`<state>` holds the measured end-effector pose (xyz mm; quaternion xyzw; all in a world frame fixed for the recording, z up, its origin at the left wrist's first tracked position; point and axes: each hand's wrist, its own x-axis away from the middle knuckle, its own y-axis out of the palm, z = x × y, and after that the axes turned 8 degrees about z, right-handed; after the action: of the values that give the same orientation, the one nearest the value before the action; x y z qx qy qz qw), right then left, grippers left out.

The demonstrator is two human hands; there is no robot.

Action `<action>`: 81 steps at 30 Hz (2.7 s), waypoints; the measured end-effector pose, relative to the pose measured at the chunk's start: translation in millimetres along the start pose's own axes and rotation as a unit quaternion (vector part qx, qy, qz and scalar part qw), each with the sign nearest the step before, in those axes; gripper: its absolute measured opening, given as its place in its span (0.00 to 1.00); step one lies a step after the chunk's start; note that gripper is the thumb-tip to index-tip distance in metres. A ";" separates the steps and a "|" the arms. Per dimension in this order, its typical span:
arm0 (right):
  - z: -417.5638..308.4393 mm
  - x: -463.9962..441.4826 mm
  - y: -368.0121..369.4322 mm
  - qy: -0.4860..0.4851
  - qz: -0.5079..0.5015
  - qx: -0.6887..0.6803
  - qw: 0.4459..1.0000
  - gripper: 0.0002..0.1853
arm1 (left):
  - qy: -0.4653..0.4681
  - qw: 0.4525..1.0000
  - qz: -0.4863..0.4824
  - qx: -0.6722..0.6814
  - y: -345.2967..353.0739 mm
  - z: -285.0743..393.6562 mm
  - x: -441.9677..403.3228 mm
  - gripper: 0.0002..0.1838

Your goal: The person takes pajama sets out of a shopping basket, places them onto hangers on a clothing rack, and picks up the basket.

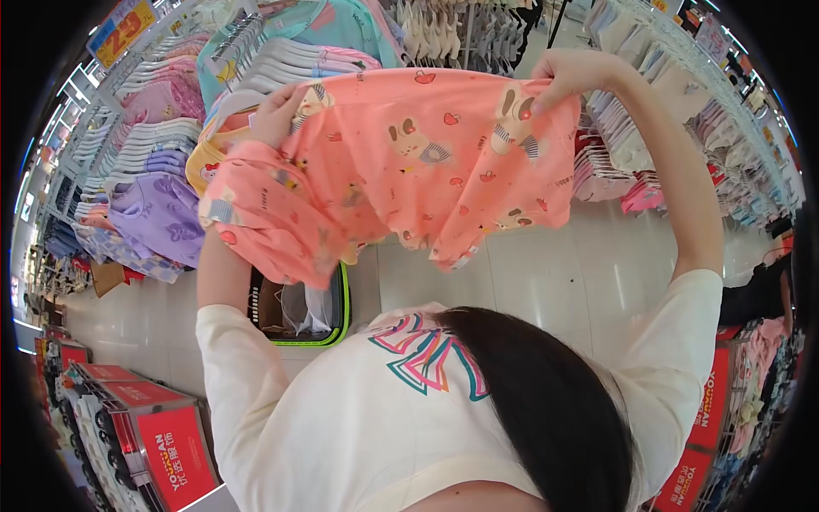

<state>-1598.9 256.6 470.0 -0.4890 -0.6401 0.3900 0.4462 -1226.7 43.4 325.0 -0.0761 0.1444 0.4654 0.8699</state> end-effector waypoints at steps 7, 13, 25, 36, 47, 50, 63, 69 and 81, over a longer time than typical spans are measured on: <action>39.2 -11.0 6.0 -0.078 0.092 -0.177 0.977 0.16 | 0.043 0.927 -0.110 -0.357 10.2 83.1 15.5 0.15; -7.7 -33.2 -2.3 -0.226 0.014 -0.615 0.756 0.19 | 0.123 0.949 0.057 -0.284 17.2 72.4 7.4 0.23; -28.6 -91.9 7.6 -0.143 0.164 -0.551 0.806 0.14 | 0.052 0.994 0.032 -0.089 111.0 48.6 46.6 0.12; -26.2 -89.2 29.4 -0.074 0.158 -0.624 0.762 0.16 | 0.023 0.982 0.151 0.107 69.6 88.1 24.2 0.14; -27.6 -104.3 112.0 -0.220 0.199 -0.316 0.901 0.23 | 0.041 0.988 0.087 0.119 71.3 161.5 21.0 0.11; -27.0 -134.3 204.7 -0.279 0.299 -0.299 0.862 0.34 | 0.049 0.985 0.067 0.153 79.5 171.1 16.4 0.10; -68.0 -125.5 483.3 -0.030 0.119 -0.584 0.802 0.35 | 0.090 0.989 0.103 0.055 -22.2 232.9 40.0 0.13; -92.1 -121.9 514.3 0.035 -0.057 -0.732 0.678 0.18 | 0.083 0.975 0.207 0.010 -132.8 250.4 89.8 0.15; -64.0 -112.9 396.1 0.115 0.423 -0.503 0.744 0.07 | 0.047 0.951 0.283 0.116 -275.5 92.6 304.9 0.15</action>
<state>-1413.9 236.8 97.1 -0.9046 -0.4142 0.1005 -0.0054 -820.7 155.4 313.9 0.0481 0.2535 0.6686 0.6974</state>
